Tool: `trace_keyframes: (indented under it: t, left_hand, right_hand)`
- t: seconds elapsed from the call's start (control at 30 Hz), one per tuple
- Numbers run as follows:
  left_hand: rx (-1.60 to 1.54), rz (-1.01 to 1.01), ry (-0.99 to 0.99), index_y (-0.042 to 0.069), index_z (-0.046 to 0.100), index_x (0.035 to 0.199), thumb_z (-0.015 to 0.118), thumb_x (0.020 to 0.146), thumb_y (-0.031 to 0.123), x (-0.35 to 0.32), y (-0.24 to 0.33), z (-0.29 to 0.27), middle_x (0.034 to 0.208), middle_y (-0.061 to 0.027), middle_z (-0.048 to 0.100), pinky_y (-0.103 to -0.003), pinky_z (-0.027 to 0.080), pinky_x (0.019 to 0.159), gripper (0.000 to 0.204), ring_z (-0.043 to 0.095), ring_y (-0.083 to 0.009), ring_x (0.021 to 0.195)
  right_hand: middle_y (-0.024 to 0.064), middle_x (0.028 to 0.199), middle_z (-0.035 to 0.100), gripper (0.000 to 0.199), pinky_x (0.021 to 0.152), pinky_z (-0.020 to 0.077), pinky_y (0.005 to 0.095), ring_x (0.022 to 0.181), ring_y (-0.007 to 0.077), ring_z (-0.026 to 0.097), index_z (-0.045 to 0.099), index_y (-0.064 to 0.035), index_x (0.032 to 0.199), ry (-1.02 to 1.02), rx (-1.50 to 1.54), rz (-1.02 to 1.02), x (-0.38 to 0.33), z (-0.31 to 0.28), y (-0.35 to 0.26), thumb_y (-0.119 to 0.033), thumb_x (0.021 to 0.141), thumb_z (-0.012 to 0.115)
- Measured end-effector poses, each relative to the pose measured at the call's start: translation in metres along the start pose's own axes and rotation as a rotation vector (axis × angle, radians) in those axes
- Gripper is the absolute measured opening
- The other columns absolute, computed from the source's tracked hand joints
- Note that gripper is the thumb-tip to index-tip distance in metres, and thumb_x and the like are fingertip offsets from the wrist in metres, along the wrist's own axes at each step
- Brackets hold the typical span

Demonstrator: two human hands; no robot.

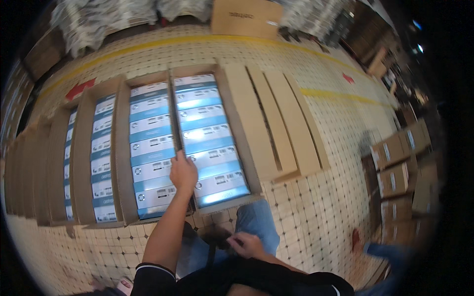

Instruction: The person opens a large cardboard box and arranges smaller product boxes inside it. They repeatedly open and close the flaps of the large box while organizing the contents.

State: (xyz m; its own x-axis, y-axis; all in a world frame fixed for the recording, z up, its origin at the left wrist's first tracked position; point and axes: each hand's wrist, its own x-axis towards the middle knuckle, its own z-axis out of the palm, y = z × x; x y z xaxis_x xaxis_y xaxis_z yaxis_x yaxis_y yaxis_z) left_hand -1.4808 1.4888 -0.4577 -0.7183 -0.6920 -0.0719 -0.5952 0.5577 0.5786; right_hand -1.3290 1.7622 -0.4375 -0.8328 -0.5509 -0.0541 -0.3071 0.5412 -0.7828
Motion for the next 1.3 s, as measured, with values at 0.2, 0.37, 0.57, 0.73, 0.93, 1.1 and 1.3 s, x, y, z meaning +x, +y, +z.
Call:
trace_keyframes:
  t: [0.2,0.37,0.57,0.73,0.93,1.1,1.3]
  left_hand:
    - [-0.005,0.073,-0.011,0.009,0.052,0.127,0.054,0.099,0.024,0.000,-0.012,0.000,0.111,-0.0206,0.059,-0.053,0.050,0.081,0.033,0.063,-0.0420,0.097]
    - [0.052,0.057,-0.027,0.009,0.051,0.132,0.053,0.098,0.027,0.001,-0.007,-0.002,0.115,-0.0203,0.059,-0.052,0.049,0.085,0.038,0.063,-0.0418,0.101]
    - [0.015,0.088,0.047,0.010,0.045,0.144,0.054,0.096,0.032,0.006,-0.016,0.009,0.126,-0.0217,0.058,-0.048,0.047,0.094,0.054,0.059,-0.0400,0.113]
    - [-0.053,0.285,0.341,0.001,0.051,0.136,0.063,0.092,0.023,-0.023,0.008,-0.001,0.127,-0.0221,0.058,-0.046,0.044,0.099,0.051,0.056,-0.0388,0.118]
    - [-0.132,0.565,0.245,0.002,0.056,0.131,0.067,0.089,0.022,-0.157,0.122,0.061,0.127,-0.0199,0.060,-0.045,0.047,0.100,0.048,0.058,-0.0364,0.118]
    - [0.114,0.582,-0.045,0.008,0.045,0.144,0.071,0.085,0.032,-0.181,0.171,0.159,0.142,-0.0236,0.047,-0.048,0.047,0.101,0.069,0.048,-0.0408,0.129]
    - [0.546,0.675,-0.047,0.008,0.042,0.147,0.068,0.086,0.039,-0.132,0.142,0.222,0.136,-0.0308,0.049,-0.047,0.055,0.086,0.073,0.058,-0.0431,0.118]
  right_hand:
    - [0.0148,0.080,0.066,0.012,0.062,0.0521,0.0397,0.071,0.0309,0.066,0.070,-0.0047,0.087,0.452,-0.216,0.098,0.038,-0.046,0.030,-0.016,0.089,0.070]
    - [0.0166,0.097,0.066,0.016,0.076,0.0511,0.0419,0.091,0.0342,0.064,0.067,-0.0029,0.101,0.572,-0.268,0.037,0.096,-0.103,0.047,-0.014,0.089,0.068]
    - [0.0233,0.125,0.056,0.048,0.096,0.0458,0.0467,0.116,0.0403,0.053,0.057,-0.0046,0.126,0.590,-0.464,-0.042,0.127,-0.133,0.141,-0.027,0.086,0.072]
    - [0.0279,0.138,0.045,0.070,0.105,0.0373,0.0525,0.130,0.0428,0.043,0.045,-0.0070,0.141,0.350,-0.714,-0.020,0.151,-0.142,0.222,-0.047,0.087,0.067]
    - [0.0278,0.134,0.051,0.062,0.099,0.0445,0.0505,0.124,0.0424,0.050,0.047,-0.0079,0.142,0.350,-0.654,-0.092,0.160,-0.162,0.236,-0.041,0.091,0.061]
    - [0.0259,0.112,0.064,0.052,0.078,0.0560,0.0502,0.093,0.0419,0.067,0.045,-0.0083,0.142,0.224,-0.413,0.096,0.160,-0.212,0.227,-0.027,0.095,0.055]
    - [0.0218,0.101,0.069,0.042,0.076,0.0549,0.0524,0.084,0.0418,0.068,0.051,-0.0068,0.131,0.217,-0.483,0.104,0.146,-0.240,0.248,-0.026,0.094,0.056]
